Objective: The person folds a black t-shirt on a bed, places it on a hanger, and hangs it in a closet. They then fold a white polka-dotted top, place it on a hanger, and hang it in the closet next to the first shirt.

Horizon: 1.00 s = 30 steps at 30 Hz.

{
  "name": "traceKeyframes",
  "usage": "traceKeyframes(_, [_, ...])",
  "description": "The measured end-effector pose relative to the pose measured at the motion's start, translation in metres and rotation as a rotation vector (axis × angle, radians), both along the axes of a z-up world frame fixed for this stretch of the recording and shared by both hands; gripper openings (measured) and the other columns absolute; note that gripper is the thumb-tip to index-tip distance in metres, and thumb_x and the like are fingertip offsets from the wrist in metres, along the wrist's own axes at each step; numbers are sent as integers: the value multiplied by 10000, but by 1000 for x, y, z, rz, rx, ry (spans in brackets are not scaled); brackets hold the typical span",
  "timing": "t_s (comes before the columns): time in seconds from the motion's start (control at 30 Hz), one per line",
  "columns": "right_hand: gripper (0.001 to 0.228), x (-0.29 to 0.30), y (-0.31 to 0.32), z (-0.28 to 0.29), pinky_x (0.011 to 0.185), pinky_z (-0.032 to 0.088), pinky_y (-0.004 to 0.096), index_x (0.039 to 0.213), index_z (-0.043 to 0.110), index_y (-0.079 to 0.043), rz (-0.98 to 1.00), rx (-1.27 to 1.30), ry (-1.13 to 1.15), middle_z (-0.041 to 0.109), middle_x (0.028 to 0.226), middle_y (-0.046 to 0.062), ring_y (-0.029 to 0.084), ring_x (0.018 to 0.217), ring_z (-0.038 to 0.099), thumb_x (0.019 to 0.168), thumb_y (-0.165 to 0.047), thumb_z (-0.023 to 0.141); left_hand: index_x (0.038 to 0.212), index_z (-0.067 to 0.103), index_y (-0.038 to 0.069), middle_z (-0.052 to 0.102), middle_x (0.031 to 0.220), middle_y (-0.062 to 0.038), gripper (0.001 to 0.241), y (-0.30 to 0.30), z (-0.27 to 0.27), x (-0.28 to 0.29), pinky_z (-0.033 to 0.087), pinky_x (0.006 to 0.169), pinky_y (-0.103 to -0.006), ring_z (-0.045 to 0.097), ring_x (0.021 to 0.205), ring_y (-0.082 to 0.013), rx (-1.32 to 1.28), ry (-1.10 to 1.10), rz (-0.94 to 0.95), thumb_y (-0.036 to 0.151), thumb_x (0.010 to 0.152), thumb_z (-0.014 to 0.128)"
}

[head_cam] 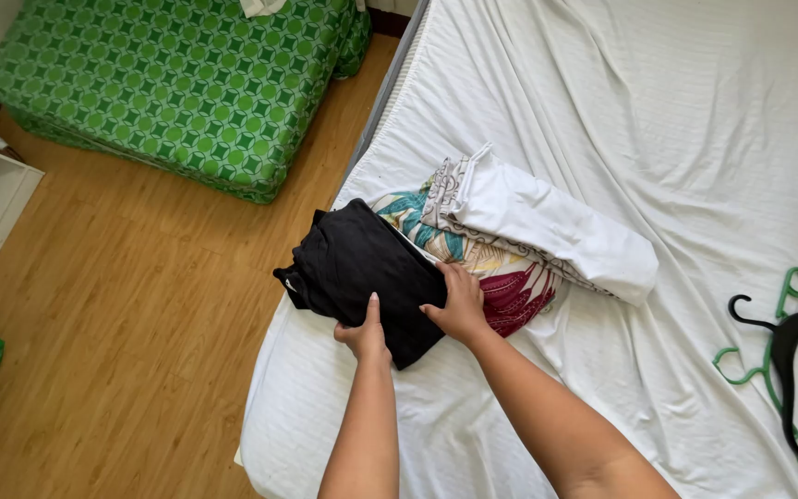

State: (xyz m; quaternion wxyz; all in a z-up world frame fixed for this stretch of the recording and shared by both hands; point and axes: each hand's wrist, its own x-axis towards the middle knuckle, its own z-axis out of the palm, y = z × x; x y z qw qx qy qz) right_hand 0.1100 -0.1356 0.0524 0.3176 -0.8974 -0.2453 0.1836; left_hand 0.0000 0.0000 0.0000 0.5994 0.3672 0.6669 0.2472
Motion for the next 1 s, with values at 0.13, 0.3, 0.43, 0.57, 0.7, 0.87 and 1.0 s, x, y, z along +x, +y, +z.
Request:
traceKeyframes(0.13, [1121, 2, 20, -5, 1118, 265, 512, 1571, 296, -180, -28, -78, 59, 418, 1466, 100, 345, 1384, 323, 652, -368, 911, 1480, 272, -61, 469, 1440, -242, 1024, 7, 0, 3, 513, 1072, -352, 570, 1287, -323, -99, -2, 23, 328, 774, 905])
traceKeyframes(0.3, [956, 15, 37, -4, 1115, 285, 490, 1441, 413, -191, -64, -280, 234, 443, 1439, 114, 321, 1381, 342, 677, -443, 929, 1493, 447, 13, 579, 1446, -135, 879, 21, -5, -10, 504, 1060, -390, 572, 1307, -284, -293, -219, -127, 368, 791, 841])
traceKeyframes(0.43, [769, 1, 31, -11, 1096, 309, 496, 1375, 485, -228, -36, -308, 194, 444, 1434, 135, 345, 1363, 351, 744, -414, 883, 1513, 443, 42, 574, 1455, -129, 876, 17, -12, -21, 508, 1067, -416, 570, 1312, -297, -338, -263, -120, 390, 802, 818])
traceKeyframes(0.57, [634, -14, 11, -47, 1025, 361, 499, 1285, 480, -175, -19, -24, 172, 568, 1290, 90, 322, 1252, 503, 783, -339, 830, 1525, 427, 107, 565, 1474, -100, 885, 6, -5, -36, 494, 1072, -438, 556, 1325, -300, -345, -376, -118, 385, 777, 808])
traceKeyframes(0.7, [608, -34, -29, -56, 948, 499, 403, 1206, 464, -116, -59, 257, 383, 622, 1132, 109, 287, 1091, 635, 753, -248, 847, 1521, 433, 121, 579, 1456, -102, 890, -22, 6, -62, 488, 1072, -455, 565, 1310, -311, -431, -379, -166, 401, 761, 801])
traceKeyframes(0.87, [729, -57, -117, -55, 876, 537, 388, 1282, 458, -120, -360, 323, 709, 631, 1130, 138, 262, 1012, 628, 669, -94, 852, 1482, 515, 36, 662, 1393, -131, 876, -84, -22, -96, 499, 1071, -428, 616, 1272, -313, -653, -344, -332, 400, 756, 843])
traceKeyframes(1.0, [651, -59, -212, -30, 835, 573, 357, 1297, 598, -12, -425, 350, 993, 721, 1068, 115, 211, 916, 692, 686, -100, 805, 1479, 521, 52, 662, 1406, -93, 873, -150, -13, -105, 494, 1069, -399, 626, 1265, -272, -700, -347, -580, 353, 740, 877])
